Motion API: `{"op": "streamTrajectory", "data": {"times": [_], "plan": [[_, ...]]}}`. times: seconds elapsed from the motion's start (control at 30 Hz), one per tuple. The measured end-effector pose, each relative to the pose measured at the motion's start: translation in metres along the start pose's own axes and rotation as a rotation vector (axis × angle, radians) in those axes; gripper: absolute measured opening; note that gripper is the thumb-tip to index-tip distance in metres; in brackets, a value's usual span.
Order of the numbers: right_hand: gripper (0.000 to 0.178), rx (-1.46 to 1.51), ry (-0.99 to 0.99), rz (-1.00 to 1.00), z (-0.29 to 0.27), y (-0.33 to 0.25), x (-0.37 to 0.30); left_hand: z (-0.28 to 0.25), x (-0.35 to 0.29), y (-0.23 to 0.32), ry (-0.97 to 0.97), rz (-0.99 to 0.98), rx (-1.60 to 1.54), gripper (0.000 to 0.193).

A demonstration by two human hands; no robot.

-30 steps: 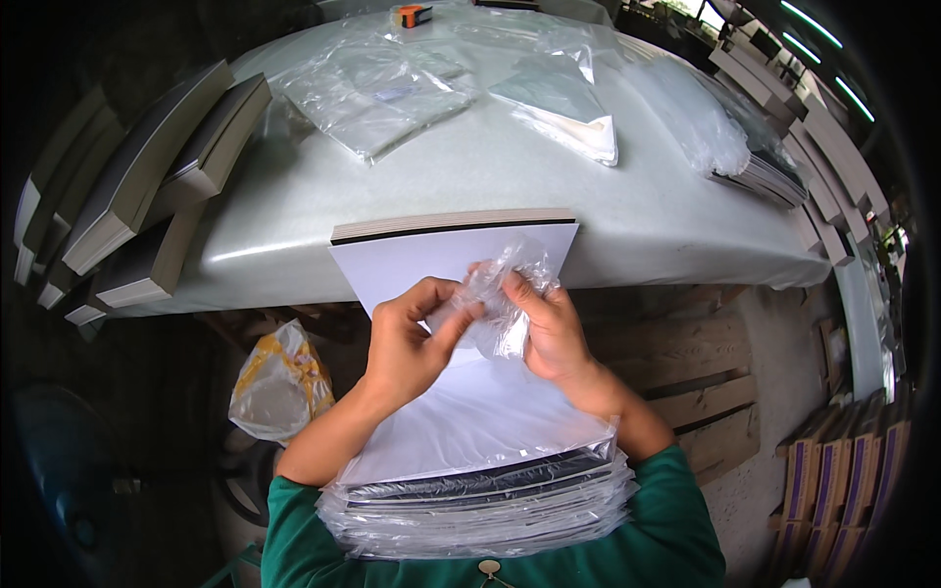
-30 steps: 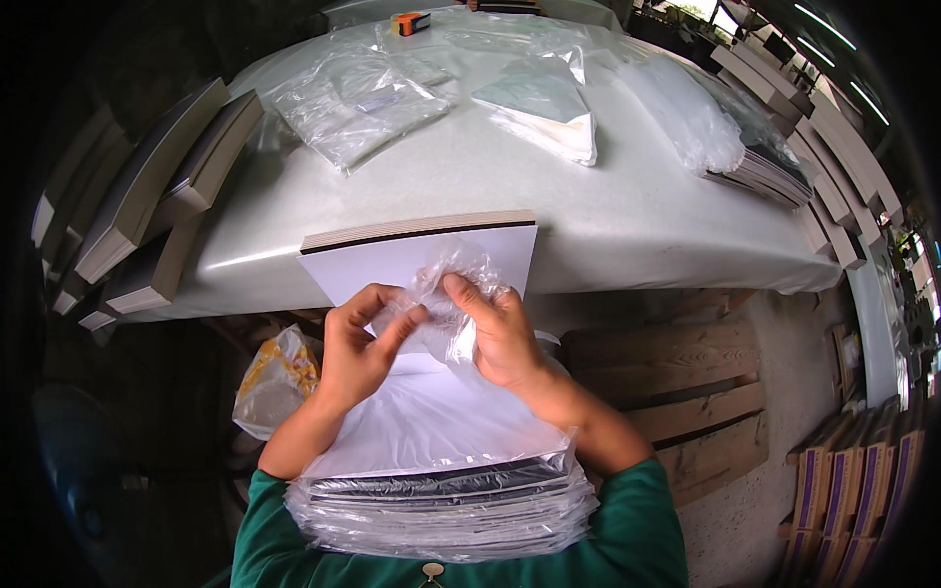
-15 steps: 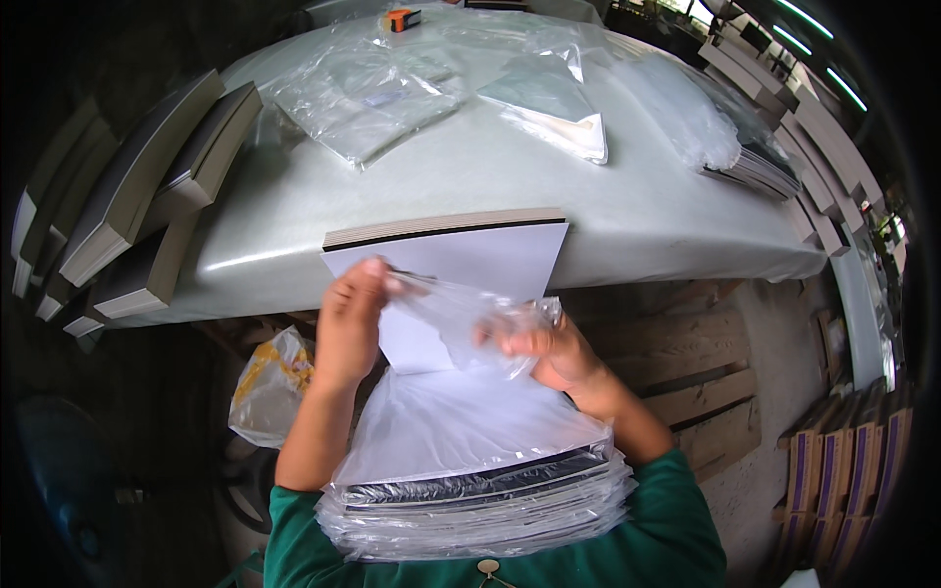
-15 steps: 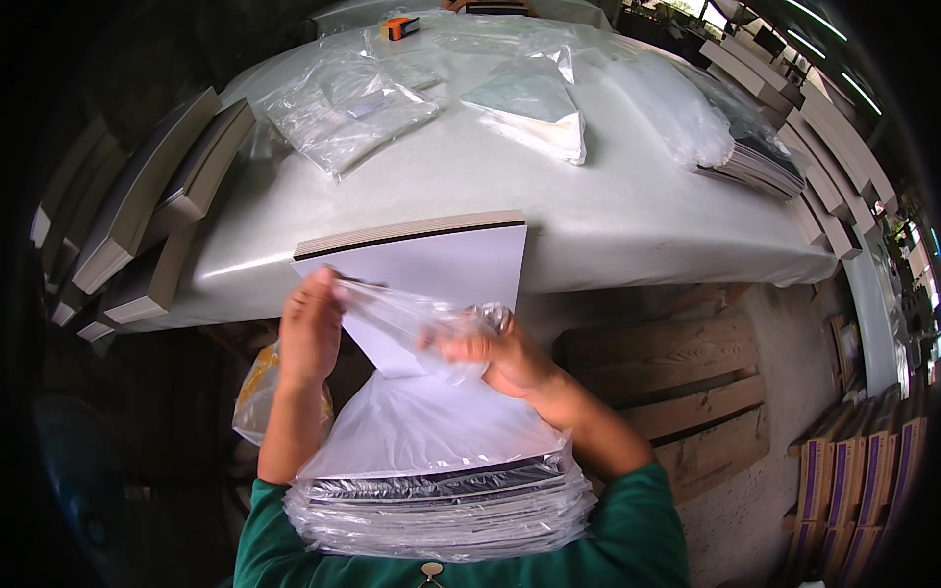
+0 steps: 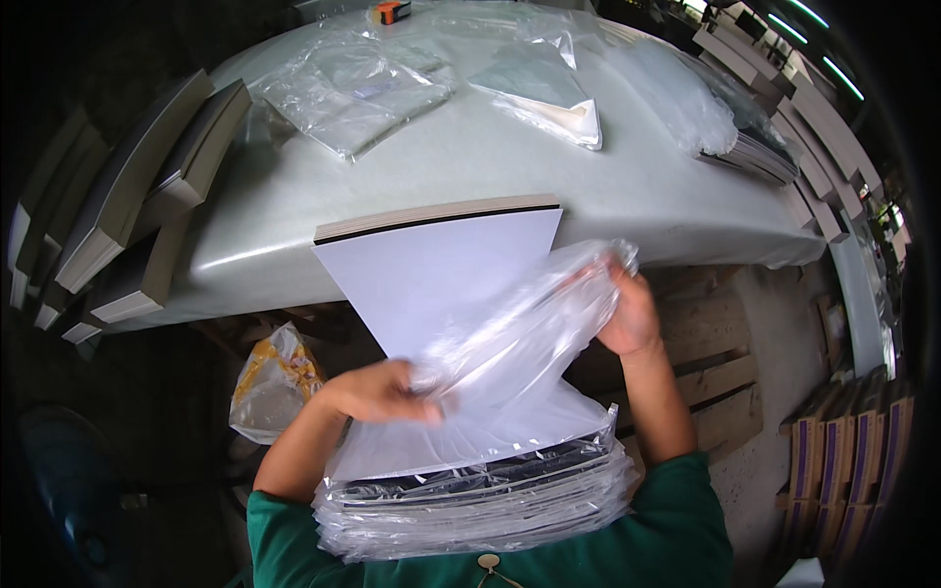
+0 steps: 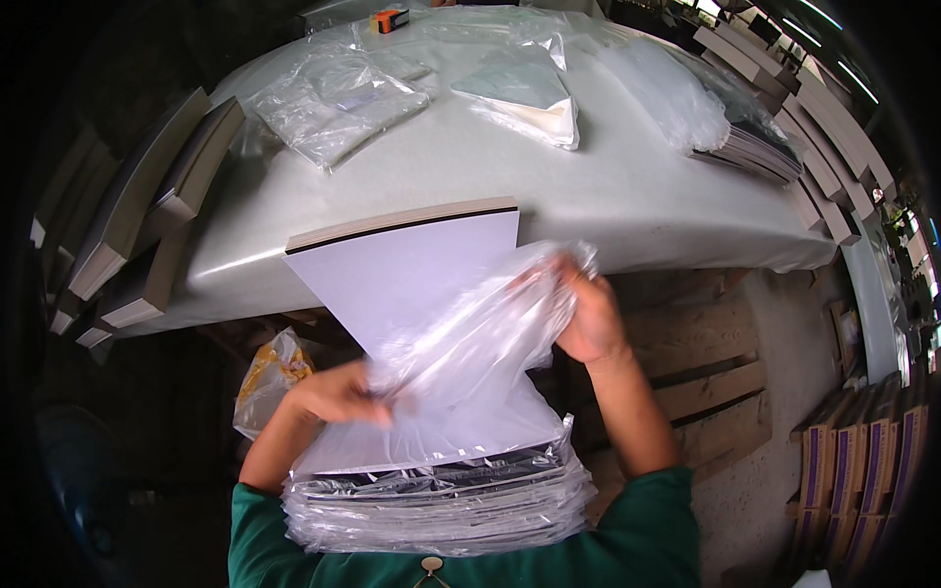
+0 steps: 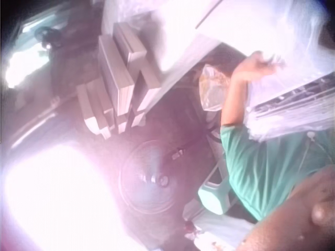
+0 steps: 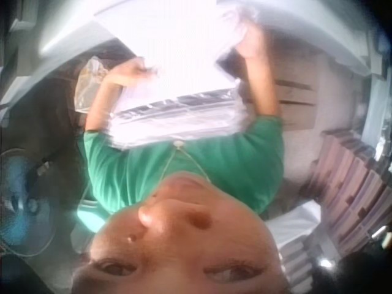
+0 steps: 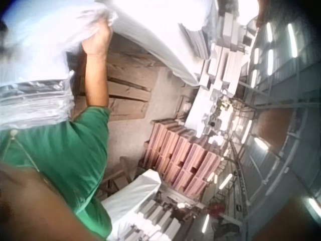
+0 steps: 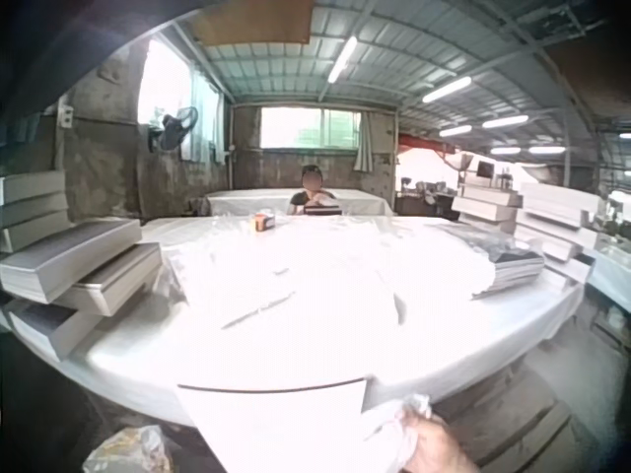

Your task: The person packs sheets of paper into plastic bags by hand, sliding individual sheets or small stacks into a bag one at a time and placing them in a larger stack.

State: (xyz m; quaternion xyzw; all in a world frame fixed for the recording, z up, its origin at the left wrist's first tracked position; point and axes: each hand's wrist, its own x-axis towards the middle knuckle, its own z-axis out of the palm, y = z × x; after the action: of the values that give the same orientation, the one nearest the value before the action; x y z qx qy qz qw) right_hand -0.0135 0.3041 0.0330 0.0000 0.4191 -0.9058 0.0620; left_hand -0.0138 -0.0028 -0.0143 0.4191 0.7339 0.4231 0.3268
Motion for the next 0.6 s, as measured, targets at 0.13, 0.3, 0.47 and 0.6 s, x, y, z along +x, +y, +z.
{"op": "streamTrajectory", "data": {"times": [0.13,0.3,0.47,0.6], "plan": [[0.029,-0.017,-0.596,0.323,-0.046,0.001,0.003,-0.021,-0.002,0.023,0.534,0.378,-1.020,0.021],[0.047,0.263,-0.486,0.105,-0.033,0.024,-0.008,0.013,0.007,0.001,0.641,-0.373,-1.093,0.034],[0.021,-0.429,-0.070,-0.242,-0.011,0.037,-0.001,-0.003,-0.019,0.012,0.295,0.564,-1.020,0.032],[0.020,-1.170,0.418,-1.159,0.000,0.033,0.028,-0.018,-0.017,0.040,0.313,0.897,-1.380,0.026]]}}
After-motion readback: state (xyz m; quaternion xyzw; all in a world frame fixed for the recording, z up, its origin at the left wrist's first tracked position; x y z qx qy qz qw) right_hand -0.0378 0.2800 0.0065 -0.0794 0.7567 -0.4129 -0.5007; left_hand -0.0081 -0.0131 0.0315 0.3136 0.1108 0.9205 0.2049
